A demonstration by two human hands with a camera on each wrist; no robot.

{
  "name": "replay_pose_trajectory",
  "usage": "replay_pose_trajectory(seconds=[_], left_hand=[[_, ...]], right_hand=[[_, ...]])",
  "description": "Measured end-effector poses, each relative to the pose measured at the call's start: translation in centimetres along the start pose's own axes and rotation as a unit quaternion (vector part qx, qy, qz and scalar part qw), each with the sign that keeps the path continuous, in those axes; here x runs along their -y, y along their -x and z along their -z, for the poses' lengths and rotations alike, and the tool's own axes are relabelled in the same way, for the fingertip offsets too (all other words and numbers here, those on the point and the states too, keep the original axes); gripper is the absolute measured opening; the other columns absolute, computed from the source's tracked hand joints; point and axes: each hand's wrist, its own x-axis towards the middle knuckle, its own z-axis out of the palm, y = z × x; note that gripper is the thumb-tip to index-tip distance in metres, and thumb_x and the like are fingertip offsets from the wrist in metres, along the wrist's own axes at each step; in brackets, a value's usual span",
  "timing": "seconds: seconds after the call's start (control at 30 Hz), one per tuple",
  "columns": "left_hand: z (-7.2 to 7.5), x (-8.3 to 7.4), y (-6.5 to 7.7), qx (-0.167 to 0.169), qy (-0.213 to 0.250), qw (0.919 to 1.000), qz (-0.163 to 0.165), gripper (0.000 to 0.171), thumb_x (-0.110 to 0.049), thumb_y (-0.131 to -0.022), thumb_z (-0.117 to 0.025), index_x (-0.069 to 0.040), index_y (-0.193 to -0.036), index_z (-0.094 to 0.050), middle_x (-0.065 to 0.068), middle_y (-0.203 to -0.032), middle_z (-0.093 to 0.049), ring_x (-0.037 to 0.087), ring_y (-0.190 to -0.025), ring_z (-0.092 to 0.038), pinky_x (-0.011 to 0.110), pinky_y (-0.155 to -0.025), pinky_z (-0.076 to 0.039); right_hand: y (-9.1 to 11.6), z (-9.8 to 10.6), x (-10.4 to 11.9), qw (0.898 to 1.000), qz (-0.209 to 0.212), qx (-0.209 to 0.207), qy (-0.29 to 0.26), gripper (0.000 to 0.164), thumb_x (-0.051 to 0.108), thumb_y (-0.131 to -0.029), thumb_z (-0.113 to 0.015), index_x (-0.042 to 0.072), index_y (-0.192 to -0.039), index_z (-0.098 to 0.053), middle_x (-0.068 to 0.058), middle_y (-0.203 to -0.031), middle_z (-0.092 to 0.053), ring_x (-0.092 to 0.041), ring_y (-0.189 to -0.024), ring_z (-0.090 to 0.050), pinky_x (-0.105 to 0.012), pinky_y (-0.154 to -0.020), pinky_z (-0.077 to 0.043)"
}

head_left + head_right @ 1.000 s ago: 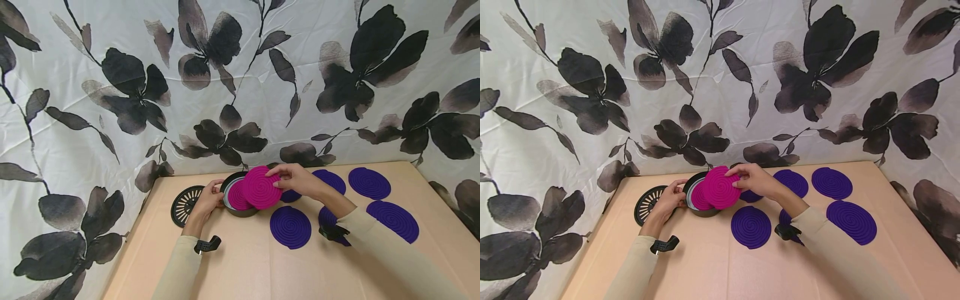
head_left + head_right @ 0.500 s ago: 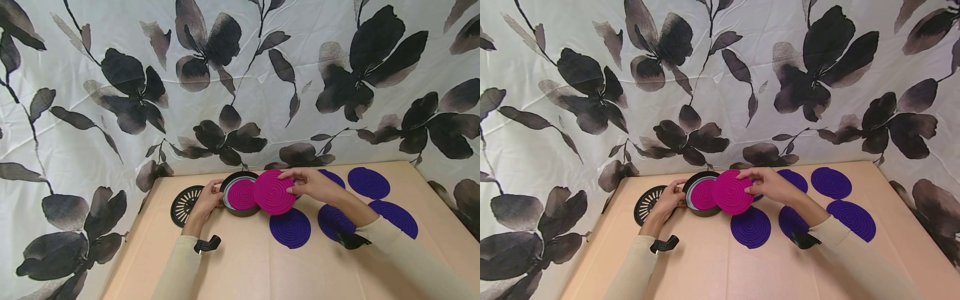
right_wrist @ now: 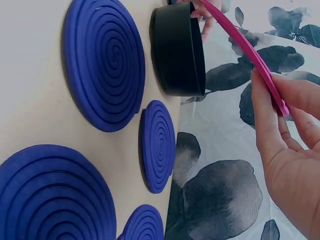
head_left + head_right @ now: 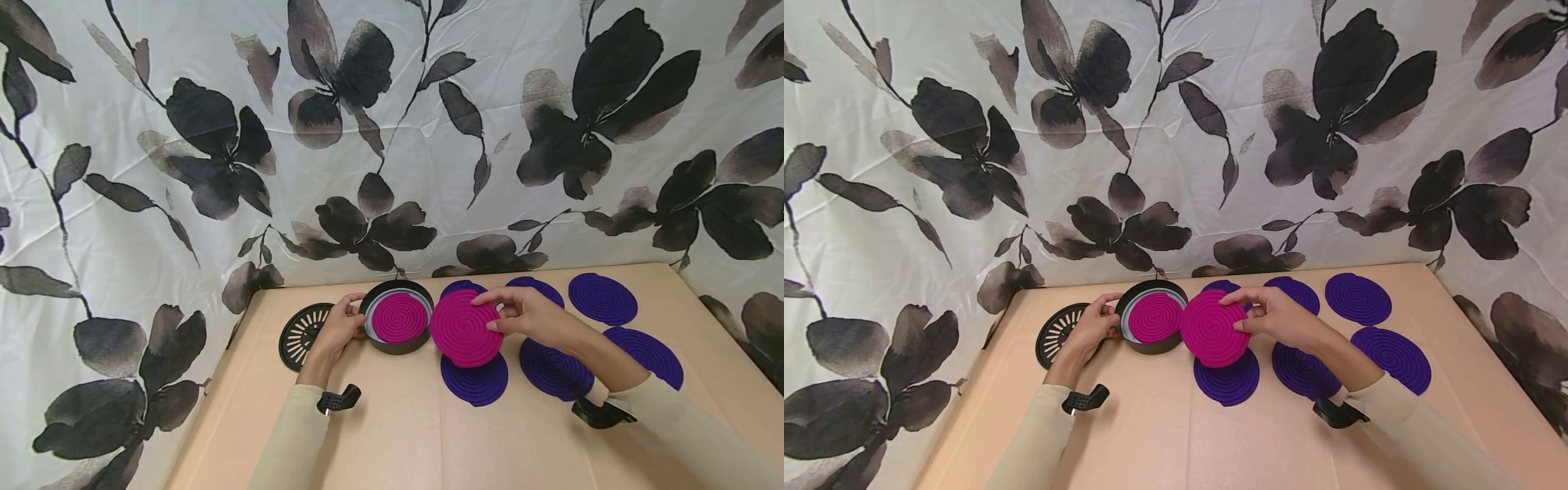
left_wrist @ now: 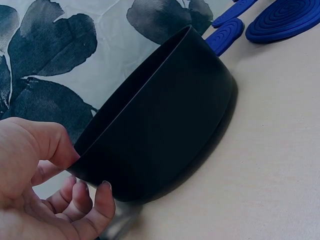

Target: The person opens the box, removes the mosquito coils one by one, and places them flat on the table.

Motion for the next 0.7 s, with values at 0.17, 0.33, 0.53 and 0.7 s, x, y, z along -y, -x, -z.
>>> replay_pose_trajectory(seconds=[0.17, 0.33, 0.53, 0.7], left_hand=[[0.2, 0.0, -0.1, 0.006, -0.003, 1.0, 0.005, 0.052, 0.008, -0.093, -0.056, -0.011, -0.142, -0.055, 0.006, -0.096, -0.039, 0.015, -0.075, -0.049, 0.033, -0.066, -0.054], [0.5, 0.1, -0.1, 0.012, -0.008, 0.9999, 0.006, 0.052, 0.007, -0.093, -0.056, -0.009, -0.142, -0.054, 0.006, -0.096, -0.039, 0.016, -0.076, -0.049, 0.034, -0.066, -0.054], [0.7, 0.1, -0.3, 0.018, -0.005, 0.9998, 0.007, 0.053, 0.008, -0.093, -0.056, -0.01, -0.142, -0.054, 0.006, -0.095, -0.04, 0.015, -0.074, -0.049, 0.033, -0.065, -0.054], [0.9, -0.1, -0.2, 0.021, -0.005, 0.9998, 0.004, 0.053, 0.008, -0.092, -0.056, -0.011, -0.142, -0.055, 0.006, -0.095, -0.04, 0.015, -0.073, -0.048, 0.033, -0.065, -0.053]], right_hand=[[0.8, -0.5, -0.1, 1.0, -0.003, 0.011, -0.014, 0.053, 0.007, -0.091, -0.072, 0.009, -0.142, -0.057, -0.02, -0.104, -0.064, -0.027, -0.083, -0.07, -0.038, -0.075, -0.061], [1.5, -1.1, -0.1, 1.0, -0.006, 0.011, -0.015, 0.058, 0.008, -0.091, -0.073, 0.009, -0.145, -0.054, -0.02, -0.111, -0.064, -0.026, -0.083, -0.07, -0.035, -0.074, -0.061], [2.3, -2.0, -0.1, 0.999, -0.014, 0.021, -0.032, 0.057, 0.007, -0.091, -0.071, 0.009, -0.145, -0.053, -0.021, -0.119, -0.059, -0.026, -0.087, -0.07, -0.036, -0.075, -0.061], [2.8, -2.8, -0.3, 0.998, -0.016, 0.033, -0.047, 0.057, 0.005, -0.092, -0.07, 0.01, -0.146, -0.053, -0.023, -0.123, -0.055, -0.024, -0.088, -0.068, -0.035, -0.077, -0.06]])
